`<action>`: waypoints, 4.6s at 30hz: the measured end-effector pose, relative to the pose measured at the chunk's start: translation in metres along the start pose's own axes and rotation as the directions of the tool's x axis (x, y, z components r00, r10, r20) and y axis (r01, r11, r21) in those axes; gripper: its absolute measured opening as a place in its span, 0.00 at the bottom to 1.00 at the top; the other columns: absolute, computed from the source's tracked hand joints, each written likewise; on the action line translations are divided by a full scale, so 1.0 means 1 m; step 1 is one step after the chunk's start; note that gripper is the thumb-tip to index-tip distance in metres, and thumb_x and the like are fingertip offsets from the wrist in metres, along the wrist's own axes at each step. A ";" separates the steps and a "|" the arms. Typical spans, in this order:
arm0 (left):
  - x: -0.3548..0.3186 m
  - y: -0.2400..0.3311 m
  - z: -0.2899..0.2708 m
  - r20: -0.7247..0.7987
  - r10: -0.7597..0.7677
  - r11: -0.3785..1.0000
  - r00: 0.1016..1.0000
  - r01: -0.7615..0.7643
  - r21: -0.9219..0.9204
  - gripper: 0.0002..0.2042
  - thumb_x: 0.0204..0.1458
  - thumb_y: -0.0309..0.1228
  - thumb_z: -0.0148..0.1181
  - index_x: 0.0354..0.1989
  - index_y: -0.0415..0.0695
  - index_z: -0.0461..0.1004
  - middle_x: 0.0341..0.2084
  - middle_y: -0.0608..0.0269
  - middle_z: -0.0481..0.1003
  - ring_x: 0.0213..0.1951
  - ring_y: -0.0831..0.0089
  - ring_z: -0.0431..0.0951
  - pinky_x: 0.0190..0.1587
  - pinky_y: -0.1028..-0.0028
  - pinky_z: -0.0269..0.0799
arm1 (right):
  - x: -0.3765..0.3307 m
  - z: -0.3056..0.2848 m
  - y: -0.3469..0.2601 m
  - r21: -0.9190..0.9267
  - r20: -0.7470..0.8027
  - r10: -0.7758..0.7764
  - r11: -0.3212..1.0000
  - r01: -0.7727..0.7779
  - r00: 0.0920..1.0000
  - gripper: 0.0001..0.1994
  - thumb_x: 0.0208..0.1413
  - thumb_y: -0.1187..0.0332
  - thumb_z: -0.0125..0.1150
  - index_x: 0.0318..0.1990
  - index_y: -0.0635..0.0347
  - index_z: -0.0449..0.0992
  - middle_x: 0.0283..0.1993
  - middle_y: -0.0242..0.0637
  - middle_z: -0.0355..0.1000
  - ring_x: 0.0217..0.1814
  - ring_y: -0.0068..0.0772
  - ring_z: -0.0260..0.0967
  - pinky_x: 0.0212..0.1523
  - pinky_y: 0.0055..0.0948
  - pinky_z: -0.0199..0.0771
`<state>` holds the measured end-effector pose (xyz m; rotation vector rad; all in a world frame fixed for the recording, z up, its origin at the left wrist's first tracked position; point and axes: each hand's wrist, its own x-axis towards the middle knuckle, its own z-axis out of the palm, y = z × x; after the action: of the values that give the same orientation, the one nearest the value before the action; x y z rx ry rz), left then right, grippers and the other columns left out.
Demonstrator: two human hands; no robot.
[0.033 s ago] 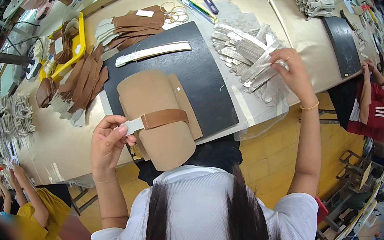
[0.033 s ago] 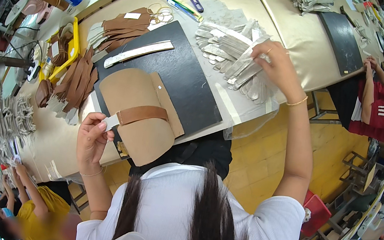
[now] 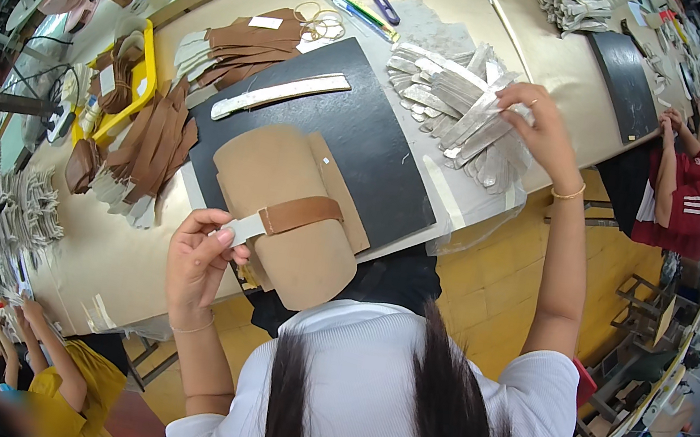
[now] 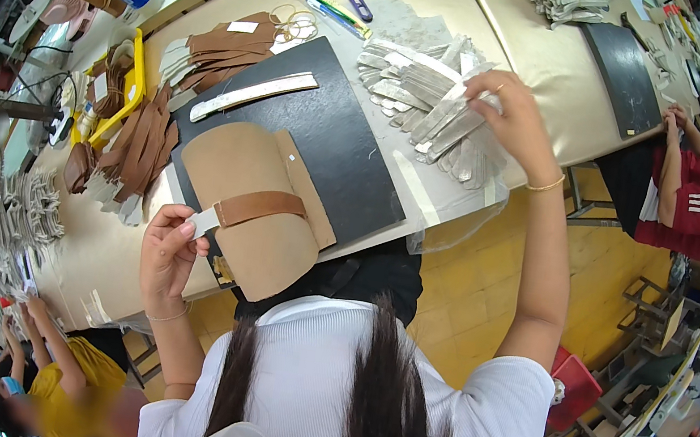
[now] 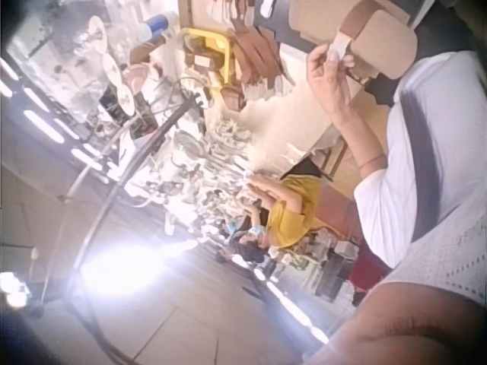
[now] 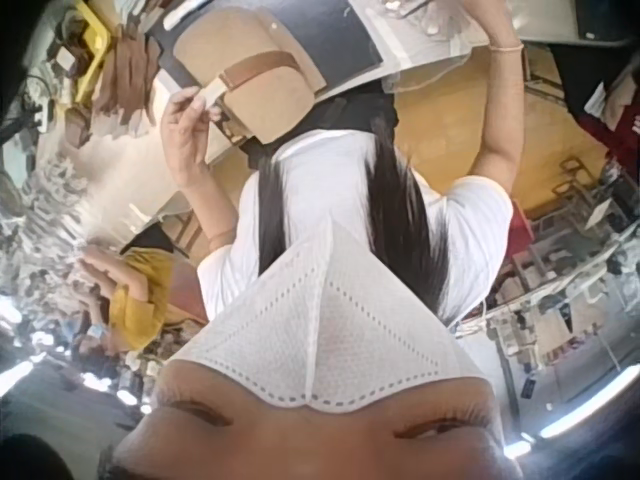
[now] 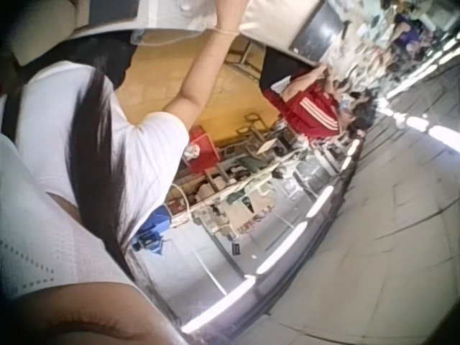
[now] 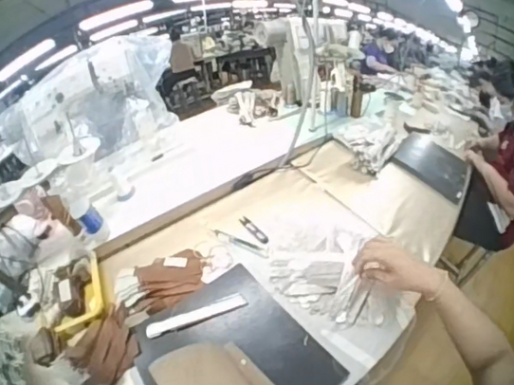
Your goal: The person repeatedly picks up small white fabric strips and brown leather pieces, aligns them, and places them on a curved cardboard template on the table. The person continues this process, stacking the assembled pieces on the table.
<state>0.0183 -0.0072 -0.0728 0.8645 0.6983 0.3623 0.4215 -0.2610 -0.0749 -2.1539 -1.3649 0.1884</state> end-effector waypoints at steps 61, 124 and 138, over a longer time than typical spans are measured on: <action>-0.012 -0.016 0.012 -0.013 0.066 0.997 0.998 -0.066 0.041 0.11 0.54 0.21 0.55 0.46 0.30 0.71 0.29 0.51 0.78 0.31 0.72 0.79 0.36 0.77 0.77 | 0.048 0.083 -0.215 0.536 0.549 -0.071 0.795 -0.285 0.833 0.08 0.50 0.70 0.63 0.32 0.65 0.73 0.28 0.36 0.74 0.31 0.26 0.70 0.36 0.25 0.70; 0.000 -0.045 -0.011 -0.019 0.054 0.976 0.998 -0.057 -0.212 0.22 0.48 0.17 0.59 0.48 0.45 0.57 0.39 0.52 0.75 0.42 0.67 0.77 0.41 0.68 0.76 | -0.029 0.156 -0.150 0.816 0.564 0.258 -0.031 -0.577 0.784 0.16 0.53 0.71 0.63 0.45 0.59 0.63 0.35 0.29 0.69 0.34 0.13 0.66 0.34 0.16 0.68; -0.005 -0.048 -0.008 -0.028 0.073 0.972 0.997 -0.078 -0.222 0.18 0.51 0.17 0.55 0.48 0.45 0.58 0.34 0.54 0.73 0.33 0.68 0.76 0.38 0.70 0.74 | -0.058 0.127 -0.162 0.674 0.371 0.160 0.631 -0.384 0.915 0.19 0.60 0.63 0.51 0.56 0.63 0.69 0.63 0.43 0.60 0.65 0.41 0.57 0.63 0.33 0.55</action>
<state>0.0096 -0.0346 -0.1125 0.6760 0.6302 0.5081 0.2156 -0.2108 -0.1026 -1.6253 -0.8343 1.0277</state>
